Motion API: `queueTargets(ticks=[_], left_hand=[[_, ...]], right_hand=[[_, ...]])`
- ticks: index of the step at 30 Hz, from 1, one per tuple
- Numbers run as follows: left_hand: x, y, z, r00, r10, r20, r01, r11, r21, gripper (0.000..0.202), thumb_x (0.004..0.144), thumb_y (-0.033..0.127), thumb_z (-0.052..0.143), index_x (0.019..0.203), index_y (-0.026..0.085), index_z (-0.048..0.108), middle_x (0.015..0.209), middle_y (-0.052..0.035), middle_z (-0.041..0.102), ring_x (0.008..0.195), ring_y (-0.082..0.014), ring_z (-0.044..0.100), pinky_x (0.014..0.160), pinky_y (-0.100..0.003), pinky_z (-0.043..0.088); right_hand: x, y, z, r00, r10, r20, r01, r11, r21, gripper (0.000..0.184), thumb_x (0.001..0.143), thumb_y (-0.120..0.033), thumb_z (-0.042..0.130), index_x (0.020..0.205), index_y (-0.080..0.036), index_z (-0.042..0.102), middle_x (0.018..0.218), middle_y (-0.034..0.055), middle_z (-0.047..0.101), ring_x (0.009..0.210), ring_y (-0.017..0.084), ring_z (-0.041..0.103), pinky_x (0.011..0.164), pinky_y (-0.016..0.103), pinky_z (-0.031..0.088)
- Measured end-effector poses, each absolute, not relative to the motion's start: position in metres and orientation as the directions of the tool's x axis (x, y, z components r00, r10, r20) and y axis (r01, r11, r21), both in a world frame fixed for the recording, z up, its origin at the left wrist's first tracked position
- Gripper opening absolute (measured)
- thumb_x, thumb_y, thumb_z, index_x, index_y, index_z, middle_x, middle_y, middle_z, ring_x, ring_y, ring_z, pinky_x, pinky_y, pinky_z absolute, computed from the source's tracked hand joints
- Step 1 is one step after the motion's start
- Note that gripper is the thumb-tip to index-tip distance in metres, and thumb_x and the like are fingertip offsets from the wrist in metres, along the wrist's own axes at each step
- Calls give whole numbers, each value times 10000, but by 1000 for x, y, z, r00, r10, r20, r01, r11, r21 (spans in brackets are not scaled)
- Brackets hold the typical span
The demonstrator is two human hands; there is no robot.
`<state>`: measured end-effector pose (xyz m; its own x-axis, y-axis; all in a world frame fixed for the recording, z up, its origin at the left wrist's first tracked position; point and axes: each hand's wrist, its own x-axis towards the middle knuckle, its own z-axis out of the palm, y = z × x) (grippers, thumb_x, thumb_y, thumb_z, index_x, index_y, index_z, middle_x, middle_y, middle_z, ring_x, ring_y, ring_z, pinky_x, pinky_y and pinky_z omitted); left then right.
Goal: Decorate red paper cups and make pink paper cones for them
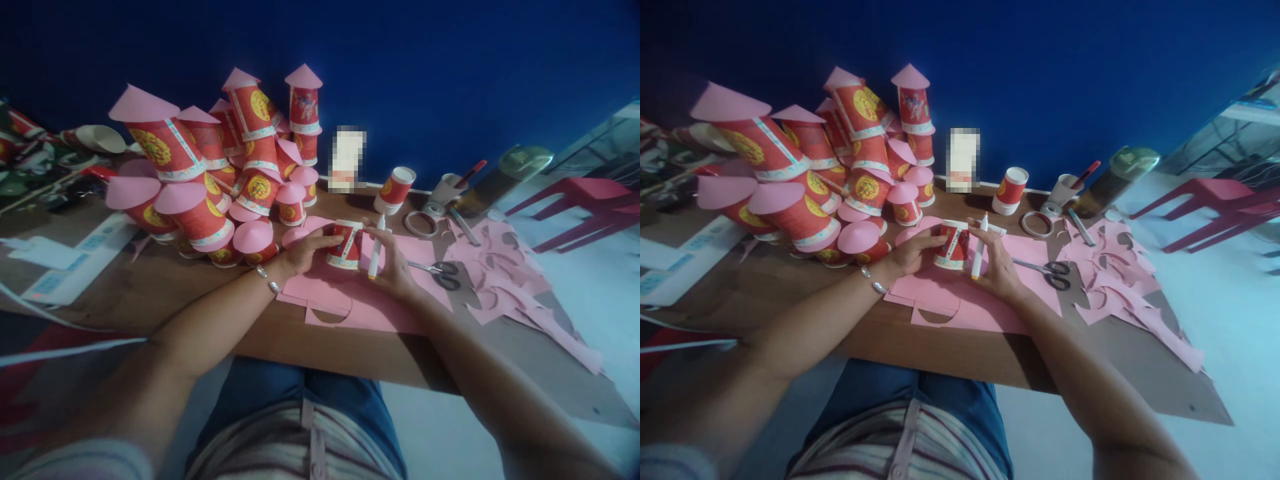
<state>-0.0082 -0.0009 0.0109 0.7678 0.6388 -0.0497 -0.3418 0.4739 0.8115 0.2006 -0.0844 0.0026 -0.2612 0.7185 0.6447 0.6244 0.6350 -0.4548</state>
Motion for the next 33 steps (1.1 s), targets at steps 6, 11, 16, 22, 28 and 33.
queueTargets(ticks=[6, 11, 16, 22, 28, 33], left_hand=[[-8, -2, 12, 792, 611, -7, -301, 401, 865, 451, 770, 318, 824, 1156, 158, 654, 1059, -85, 720, 944, -213, 691, 886, -369, 522], [-8, -5, 13, 751, 661, -5, -244, 284, 927, 581, 723, 261, 877, 1230, 201, 598, 1142, -67, 687, 1037, -208, 662, 943, -373, 501], [-8, -4, 12, 745, 667, 8, -229, 244, 942, 604, 718, 240, 874, 1239, 196, 571, 1158, -77, 675, 1056, -218, 652, 962, -399, 483], [-9, 1, 9, 762, 647, 21, -307, 334, 891, 546, 722, 217, 834, 1220, 184, 611, 1184, -100, 687, 1052, -223, 664, 931, -359, 495], [-10, 1, 9, 788, 615, 0, -280, 359, 890, 536, 724, 244, 832, 1209, 180, 614, 1166, -100, 692, 1026, -226, 675, 912, -360, 517], [-9, -1, 8, 776, 630, 14, -248, 286, 926, 523, 750, 271, 833, 1216, 195, 608, 1139, -81, 691, 1029, -226, 673, 911, -373, 521]], right_hand=[[199, -84, 2, -265, 682, 682, 652, 647, -395, 813, 816, -303, 808, 1493, -307, 358, 1486, 147, 548, 1390, 362, 532, 1095, 613, 499], [197, -83, 4, -256, 679, 688, 670, 638, -380, 841, 816, -328, 817, 1507, -330, 338, 1484, 138, 547, 1350, 365, 561, 1079, 623, 504], [197, -83, 4, -250, 677, 692, 640, 652, -407, 848, 819, -325, 823, 1520, -330, 345, 1514, 138, 530, 1378, 367, 541, 1098, 616, 494], [200, -84, 3, -229, 754, 616, 586, 612, -531, 806, 841, -378, 802, 1508, -327, 352, 1579, 148, 462, 1462, 362, 459, 1102, 600, 502], [200, -83, 5, -229, 745, 627, 566, 626, -537, 745, 857, -366, 784, 1476, -304, 375, 1559, 174, 477, 1439, 353, 489, 1085, 601, 511], [200, -84, 6, -232, 743, 628, 563, 629, -536, 745, 842, -360, 805, 1461, -306, 392, 1524, 163, 511, 1434, 343, 497, 1125, 597, 480]])
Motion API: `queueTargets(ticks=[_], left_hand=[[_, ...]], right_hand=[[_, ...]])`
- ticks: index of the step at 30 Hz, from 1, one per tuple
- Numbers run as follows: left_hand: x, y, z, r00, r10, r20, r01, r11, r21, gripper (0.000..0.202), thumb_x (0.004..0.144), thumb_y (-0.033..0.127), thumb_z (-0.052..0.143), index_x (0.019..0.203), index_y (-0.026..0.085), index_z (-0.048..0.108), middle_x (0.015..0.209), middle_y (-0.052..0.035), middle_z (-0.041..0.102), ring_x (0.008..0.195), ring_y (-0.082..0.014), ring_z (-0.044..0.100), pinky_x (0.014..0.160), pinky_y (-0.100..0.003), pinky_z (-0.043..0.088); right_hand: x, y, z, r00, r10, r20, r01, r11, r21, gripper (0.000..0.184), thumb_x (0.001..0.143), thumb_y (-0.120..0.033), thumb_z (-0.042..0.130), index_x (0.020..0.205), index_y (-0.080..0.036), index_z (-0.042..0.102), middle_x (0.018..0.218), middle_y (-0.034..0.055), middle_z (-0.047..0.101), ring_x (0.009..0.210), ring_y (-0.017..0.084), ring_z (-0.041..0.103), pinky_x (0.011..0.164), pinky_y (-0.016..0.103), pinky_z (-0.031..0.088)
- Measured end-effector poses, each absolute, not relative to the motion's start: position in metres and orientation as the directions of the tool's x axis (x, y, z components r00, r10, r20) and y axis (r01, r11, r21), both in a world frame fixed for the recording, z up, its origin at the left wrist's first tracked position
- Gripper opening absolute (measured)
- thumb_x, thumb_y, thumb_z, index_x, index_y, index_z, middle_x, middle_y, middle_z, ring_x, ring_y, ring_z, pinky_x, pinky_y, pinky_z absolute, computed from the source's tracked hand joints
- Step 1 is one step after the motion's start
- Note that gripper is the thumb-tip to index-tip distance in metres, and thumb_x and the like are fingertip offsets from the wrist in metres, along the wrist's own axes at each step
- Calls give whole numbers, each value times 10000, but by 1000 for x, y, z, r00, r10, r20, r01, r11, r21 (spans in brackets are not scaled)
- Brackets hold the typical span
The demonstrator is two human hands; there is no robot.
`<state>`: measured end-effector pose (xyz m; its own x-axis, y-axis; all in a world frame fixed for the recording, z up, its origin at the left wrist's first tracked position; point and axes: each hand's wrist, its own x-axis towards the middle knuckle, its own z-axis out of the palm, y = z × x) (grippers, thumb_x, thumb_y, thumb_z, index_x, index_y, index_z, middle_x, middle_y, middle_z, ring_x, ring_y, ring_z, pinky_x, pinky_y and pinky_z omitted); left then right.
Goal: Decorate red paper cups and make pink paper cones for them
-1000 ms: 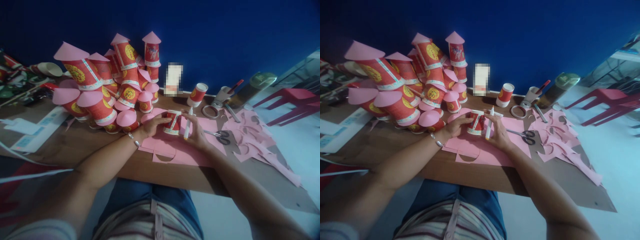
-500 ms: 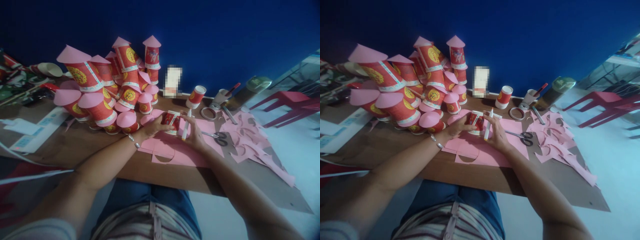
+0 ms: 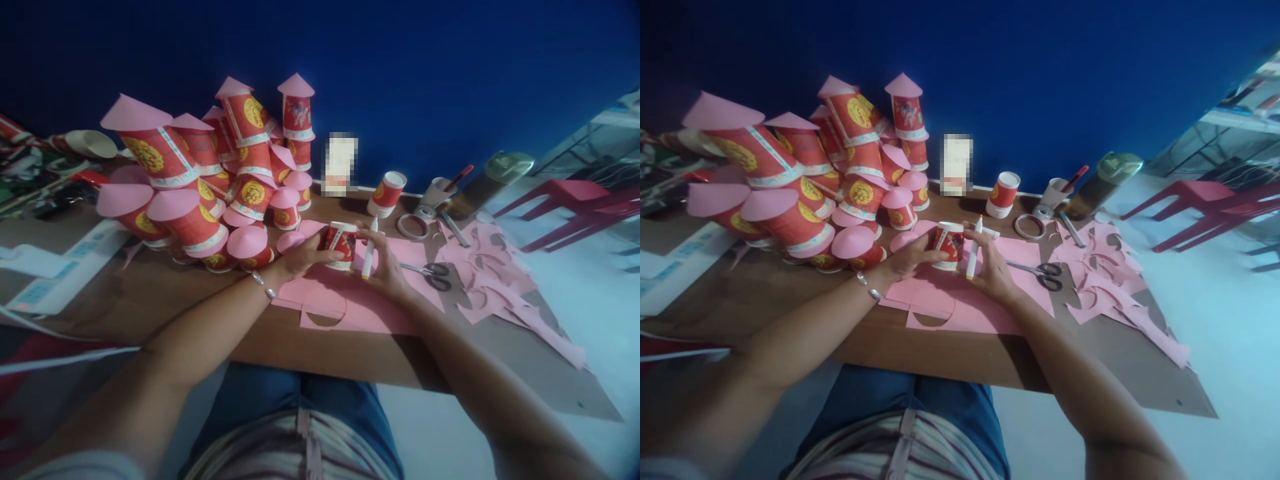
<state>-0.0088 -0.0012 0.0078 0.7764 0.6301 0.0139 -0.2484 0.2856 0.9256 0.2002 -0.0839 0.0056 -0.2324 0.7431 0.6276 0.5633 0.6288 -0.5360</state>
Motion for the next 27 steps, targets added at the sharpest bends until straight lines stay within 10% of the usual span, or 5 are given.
queueTargets(ticks=[10, 21, 27], left_hand=[[-7, -4, 12, 681, 730, 56, -214, 126, 969, 539, 724, 299, 851, 1180, 186, 585, 1093, -67, 689, 958, -199, 664, 836, -339, 531], [-6, -7, 13, 660, 751, 14, -188, 147, 971, 575, 702, 300, 876, 1162, 187, 550, 1002, -61, 704, 869, -202, 678, 793, -360, 534], [-8, -3, 12, 694, 718, 42, -316, 253, 914, 538, 715, 250, 843, 1175, 165, 577, 1083, -79, 711, 953, -216, 685, 851, -356, 535]], right_hand=[[201, -83, 1, -210, 745, 633, 547, 626, -556, 745, 874, -411, 769, 1492, -321, 363, 1511, 157, 513, 1317, 338, 587, 1009, 564, 566], [200, -94, 19, -103, 655, 748, 751, 545, -373, 328, 1002, -283, 571, 1324, -311, 628, 904, 50, 581, 775, 223, 621, 692, 413, 590], [197, -97, 18, -180, 687, 704, 745, 562, -358, 368, 1014, -305, 559, 1380, -293, 591, 1035, 83, 626, 853, 223, 658, 742, 393, 599]])
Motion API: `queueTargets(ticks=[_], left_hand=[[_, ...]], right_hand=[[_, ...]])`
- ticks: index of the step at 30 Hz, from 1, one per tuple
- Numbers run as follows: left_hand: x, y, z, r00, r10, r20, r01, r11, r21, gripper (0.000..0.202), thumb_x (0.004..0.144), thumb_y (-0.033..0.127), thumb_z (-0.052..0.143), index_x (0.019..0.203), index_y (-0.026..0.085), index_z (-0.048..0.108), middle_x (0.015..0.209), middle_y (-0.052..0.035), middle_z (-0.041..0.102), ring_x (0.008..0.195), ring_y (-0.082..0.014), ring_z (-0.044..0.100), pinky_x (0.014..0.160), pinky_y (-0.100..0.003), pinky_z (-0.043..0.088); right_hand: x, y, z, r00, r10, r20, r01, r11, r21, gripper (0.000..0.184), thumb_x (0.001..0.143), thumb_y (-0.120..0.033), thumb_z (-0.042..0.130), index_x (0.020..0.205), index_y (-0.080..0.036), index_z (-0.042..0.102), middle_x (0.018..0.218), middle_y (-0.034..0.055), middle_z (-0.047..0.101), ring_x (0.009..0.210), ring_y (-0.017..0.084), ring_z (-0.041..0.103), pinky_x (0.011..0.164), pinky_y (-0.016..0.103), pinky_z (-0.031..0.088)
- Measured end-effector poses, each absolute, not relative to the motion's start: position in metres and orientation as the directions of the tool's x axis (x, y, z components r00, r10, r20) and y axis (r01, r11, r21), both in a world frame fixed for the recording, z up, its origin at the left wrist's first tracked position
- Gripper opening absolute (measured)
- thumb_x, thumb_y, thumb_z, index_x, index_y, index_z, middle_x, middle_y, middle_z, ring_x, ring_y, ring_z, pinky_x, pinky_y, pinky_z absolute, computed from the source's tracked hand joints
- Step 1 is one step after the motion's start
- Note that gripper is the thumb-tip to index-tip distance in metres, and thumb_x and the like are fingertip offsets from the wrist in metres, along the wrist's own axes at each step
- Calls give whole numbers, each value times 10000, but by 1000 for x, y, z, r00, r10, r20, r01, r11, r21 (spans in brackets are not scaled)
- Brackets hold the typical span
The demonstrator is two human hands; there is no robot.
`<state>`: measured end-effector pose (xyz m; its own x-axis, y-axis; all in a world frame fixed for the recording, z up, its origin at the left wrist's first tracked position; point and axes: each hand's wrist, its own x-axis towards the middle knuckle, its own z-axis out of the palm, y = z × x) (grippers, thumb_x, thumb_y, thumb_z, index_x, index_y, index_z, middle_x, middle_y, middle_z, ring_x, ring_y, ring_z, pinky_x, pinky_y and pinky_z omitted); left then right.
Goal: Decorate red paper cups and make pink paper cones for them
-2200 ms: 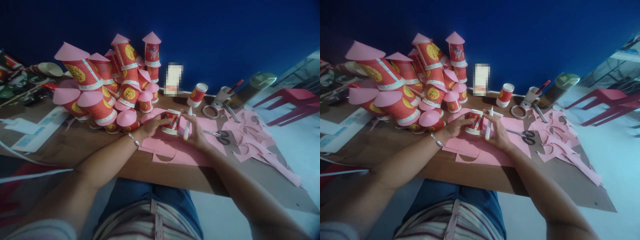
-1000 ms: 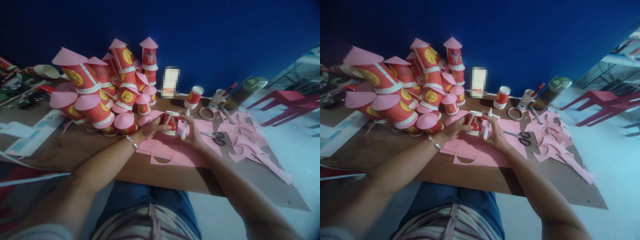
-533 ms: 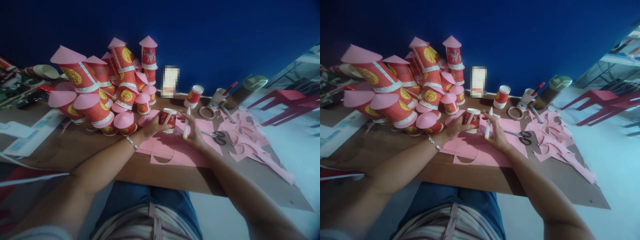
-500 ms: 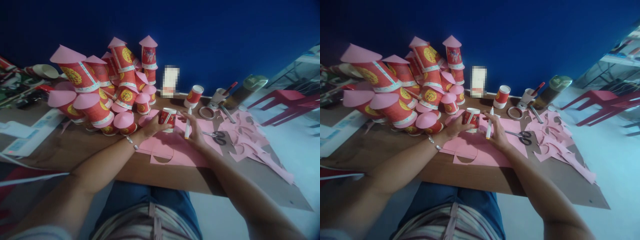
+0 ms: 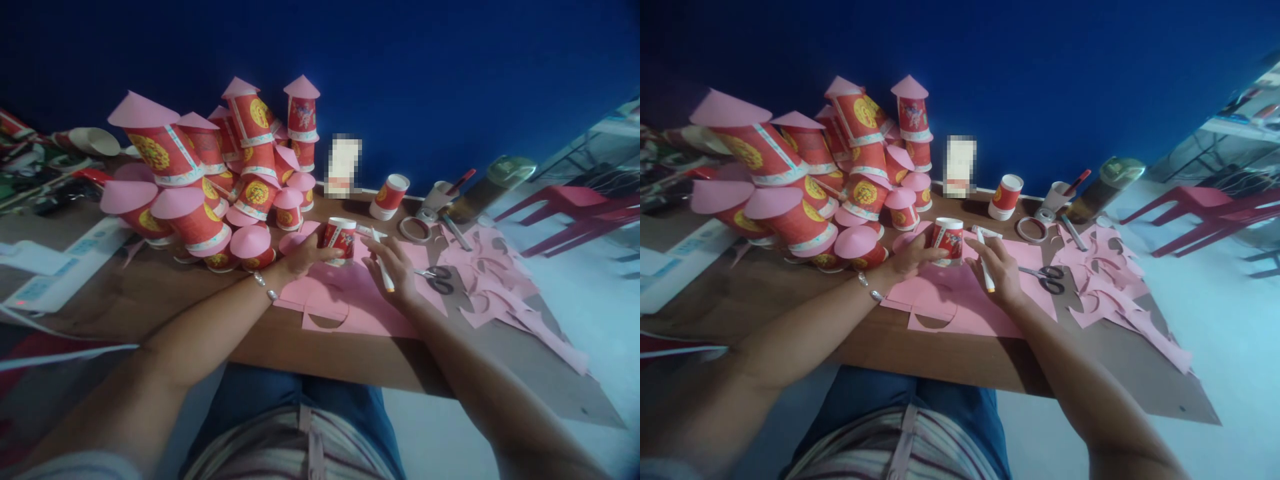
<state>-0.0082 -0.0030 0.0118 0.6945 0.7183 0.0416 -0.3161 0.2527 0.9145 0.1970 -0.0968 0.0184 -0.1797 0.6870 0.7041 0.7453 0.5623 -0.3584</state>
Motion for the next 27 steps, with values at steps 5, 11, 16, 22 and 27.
queueTargets(ticks=[5, 11, 16, 22, 27], left_hand=[[-10, -3, 12, 758, 651, 40, -338, 340, 878, 562, 712, 224, 819, 1225, 159, 597, 1110, -99, 715, 981, -236, 694, 850, -364, 555], [-5, -5, 13, 693, 720, 33, -256, 203, 945, 625, 693, 284, 872, 1230, 179, 569, 1172, -106, 697, 1040, -256, 696, 869, -395, 567], [2, -5, 2, 564, 818, 112, -135, -43, 990, 736, 630, 310, 931, 1232, 206, 521, 1201, -111, 684, 1102, -279, 674, 916, -435, 569], [-3, -8, 7, 698, 702, 141, -159, -41, 986, 567, 826, 369, 754, 1306, 203, 503, 1302, -137, 653, 1206, -303, 651, 955, -454, 577], [-7, -4, 3, 739, 641, 208, -208, -76, 975, 553, 837, 307, 690, 1344, 198, 499, 1308, -139, 664, 1193, -308, 667, 972, -474, 578]], right_hand=[[195, -93, 14, -174, 722, 670, 705, 566, -427, 491, 986, -413, 629, 1443, -275, 514, 1212, 124, 643, 865, 216, 701, 801, 416, 629], [194, -87, 4, -150, 780, 607, 659, 537, -526, 556, 960, -479, 652, 1454, -281, 490, 1316, 148, 627, 1034, 271, 707, 898, 487, 631], [195, -85, -4, -146, 775, 615, 656, 541, -525, 570, 954, -405, 677, 1474, -298, 469, 1349, 134, 628, 1047, 269, 707, 898, 490, 632], [194, -83, -5, -119, 792, 598, 657, 515, -551, 543, 954, -315, 674, 1461, -277, 482, 1332, 136, 649, 1083, 283, 709, 934, 509, 628], [195, -84, -3, -66, 813, 578, 676, 463, -574, 483, 969, -336, 646, 1430, -268, 520, 1342, 142, 647, 1122, 298, 697, 943, 525, 625]])
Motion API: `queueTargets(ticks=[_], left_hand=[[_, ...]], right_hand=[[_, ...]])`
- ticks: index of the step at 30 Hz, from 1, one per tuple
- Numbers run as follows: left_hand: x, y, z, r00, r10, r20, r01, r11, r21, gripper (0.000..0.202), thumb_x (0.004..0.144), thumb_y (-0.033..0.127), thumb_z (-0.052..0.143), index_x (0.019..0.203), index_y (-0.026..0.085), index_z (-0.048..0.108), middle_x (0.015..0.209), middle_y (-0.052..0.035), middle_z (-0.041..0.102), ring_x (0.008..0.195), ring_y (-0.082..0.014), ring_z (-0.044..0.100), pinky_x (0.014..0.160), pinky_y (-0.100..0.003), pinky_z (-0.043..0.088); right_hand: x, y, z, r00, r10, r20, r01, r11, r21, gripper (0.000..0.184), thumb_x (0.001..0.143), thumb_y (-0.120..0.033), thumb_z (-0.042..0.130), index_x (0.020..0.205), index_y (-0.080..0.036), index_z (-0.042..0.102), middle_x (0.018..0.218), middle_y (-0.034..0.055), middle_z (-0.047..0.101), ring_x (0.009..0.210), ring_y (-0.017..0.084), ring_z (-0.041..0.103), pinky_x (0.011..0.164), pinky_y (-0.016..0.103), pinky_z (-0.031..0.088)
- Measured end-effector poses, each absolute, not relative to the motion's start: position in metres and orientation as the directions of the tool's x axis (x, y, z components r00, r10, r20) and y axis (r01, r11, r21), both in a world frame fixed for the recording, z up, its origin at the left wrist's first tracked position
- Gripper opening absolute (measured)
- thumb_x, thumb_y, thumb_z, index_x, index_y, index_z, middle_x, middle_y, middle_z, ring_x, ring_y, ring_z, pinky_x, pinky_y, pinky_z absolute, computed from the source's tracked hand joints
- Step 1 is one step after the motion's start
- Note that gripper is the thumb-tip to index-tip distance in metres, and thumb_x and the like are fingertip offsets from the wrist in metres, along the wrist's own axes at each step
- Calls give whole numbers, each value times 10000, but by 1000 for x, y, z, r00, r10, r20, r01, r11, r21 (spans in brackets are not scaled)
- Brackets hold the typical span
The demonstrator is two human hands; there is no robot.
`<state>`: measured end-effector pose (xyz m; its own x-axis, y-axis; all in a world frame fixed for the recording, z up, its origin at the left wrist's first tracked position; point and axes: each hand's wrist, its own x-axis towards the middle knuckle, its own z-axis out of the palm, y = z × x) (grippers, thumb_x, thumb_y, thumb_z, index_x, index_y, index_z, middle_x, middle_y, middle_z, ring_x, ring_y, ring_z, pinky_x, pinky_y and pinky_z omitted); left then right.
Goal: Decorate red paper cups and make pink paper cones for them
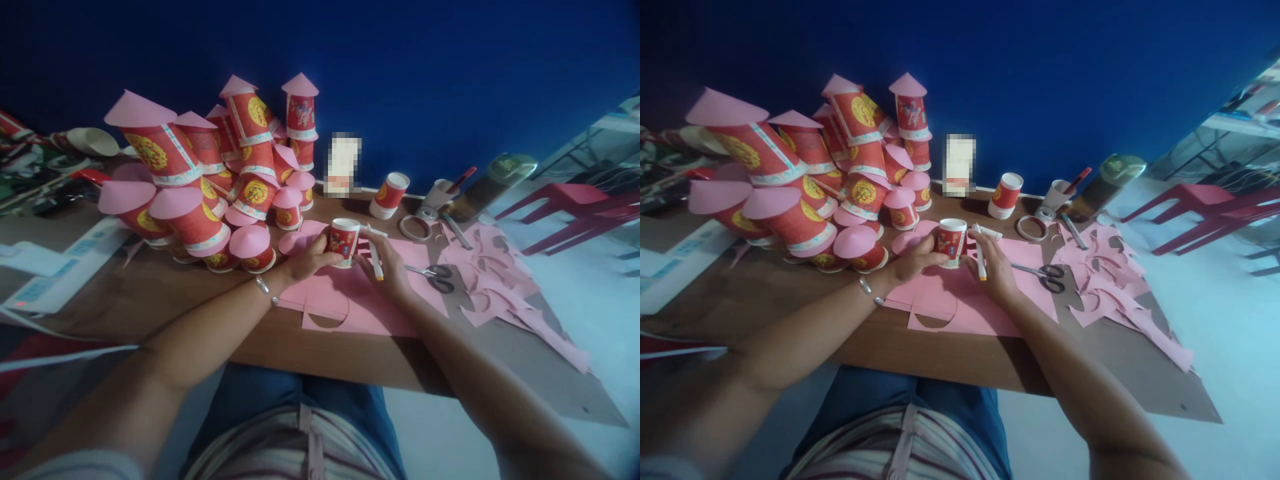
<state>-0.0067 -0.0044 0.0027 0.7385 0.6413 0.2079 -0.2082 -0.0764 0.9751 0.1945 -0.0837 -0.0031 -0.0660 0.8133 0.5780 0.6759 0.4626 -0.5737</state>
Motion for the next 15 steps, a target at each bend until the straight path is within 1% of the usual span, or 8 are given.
queueTargets(ticks=[2, 4, 5, 7, 9, 11, 12, 15], left_hand=[[-4, -1, -4, 686, 691, 230, -182, -144, 973, 571, 836, 324, 715, 1343, 203, 482, 1308, -149, 660, 1186, -304, 670, 953, -472, 585], [1, 1, -11, 587, 756, 289, -107, -282, 954, 656, 787, 355, 796, 1333, 212, 461, 1280, -146, 663, 1157, -295, 673, 943, -470, 586], [3, 2, -13, 542, 770, 337, -58, -366, 929, 710, 752, 369, 834, 1331, 215, 452, 1268, -141, 661, 1151, -293, 669, 956, -477, 579], [6, 2, -15, 467, 773, 430, 83, -523, 849, 747, 690, 406, 887, 1283, 208, 479, 1234, -136, 654, 1159, -301, 650, 1002, -499, 554], [7, -1, -14, 443, 760, 475, 230, -609, 759, 752, 637, 428, 920, 1227, 197, 515, 1212, -139, 639, 1192, -319, 621, 1047, -519, 525], [6, -5, -10, 469, 750, 466, 311, -635, 707, 766, 609, 402, 933, 1221, 195, 522, 1231, -142, 622, 1233, -329, 595, 1071, -521, 510], [5, -7, -7, 489, 748, 449, 321, -633, 705, 767, 614, 379, 926, 1236, 197, 516, 1251, -141, 616, 1245, -327, 590, 1070, -514, 512], [0, -13, 2, 569, 743, 351, 272, -574, 772, 706, 704, 361, 851, 1290, 205, 489, 1282, -132, 638, 1209, -304, 632, 1010, -465, 549]], right_hand=[[195, -83, -3, -47, 821, 568, 679, 444, -585, 464, 970, -347, 641, 1413, -261, 535, 1325, 146, 655, 1069, 287, 716, 920, 515, 632], [196, -83, -4, -27, 833, 553, 665, 428, -612, 483, 963, -366, 652, 1417, -257, 528, 1306, 148, 664, 1030, 281, 730, 881, 500, 643], [195, -83, -4, -20, 840, 543, 652, 423, -630, 508, 957, -380, 661, 1427, -257, 515, 1301, 148, 668, 1026, 282, 733, 864, 492, 648], [195, -82, -4, -14, 856, 518, 619, 414, -667, 560, 943, -410, 679, 1449, -263, 489, 1308, 146, 668, 1039, 287, 734, 850, 481, 653], [194, -82, -4, -13, 869, 494, 599, 403, -692, 602, 922, -446, 702, 1453, -267, 484, 1333, 149, 660, 1059, 294, 730, 857, 479, 652], [193, -83, -3, -2, 879, 477, 601, 382, -702, 631, 896, -474, 728, 1444, -264, 496, 1334, 155, 662, 1032, 298, 736, 865, 489, 648], [193, -83, -3, 3, 883, 469, 605, 371, -704, 641, 886, -480, 738, 1440, -262, 501, 1331, 158, 665, 1003, 295, 741, 862, 494, 646], [192, -84, -3, 18, 889, 458, 597, 358, -718, 640, 884, -466, 742, 1437, -247, 506, 1314, 164, 673, 980, 290, 744, 856, 484, 645]])
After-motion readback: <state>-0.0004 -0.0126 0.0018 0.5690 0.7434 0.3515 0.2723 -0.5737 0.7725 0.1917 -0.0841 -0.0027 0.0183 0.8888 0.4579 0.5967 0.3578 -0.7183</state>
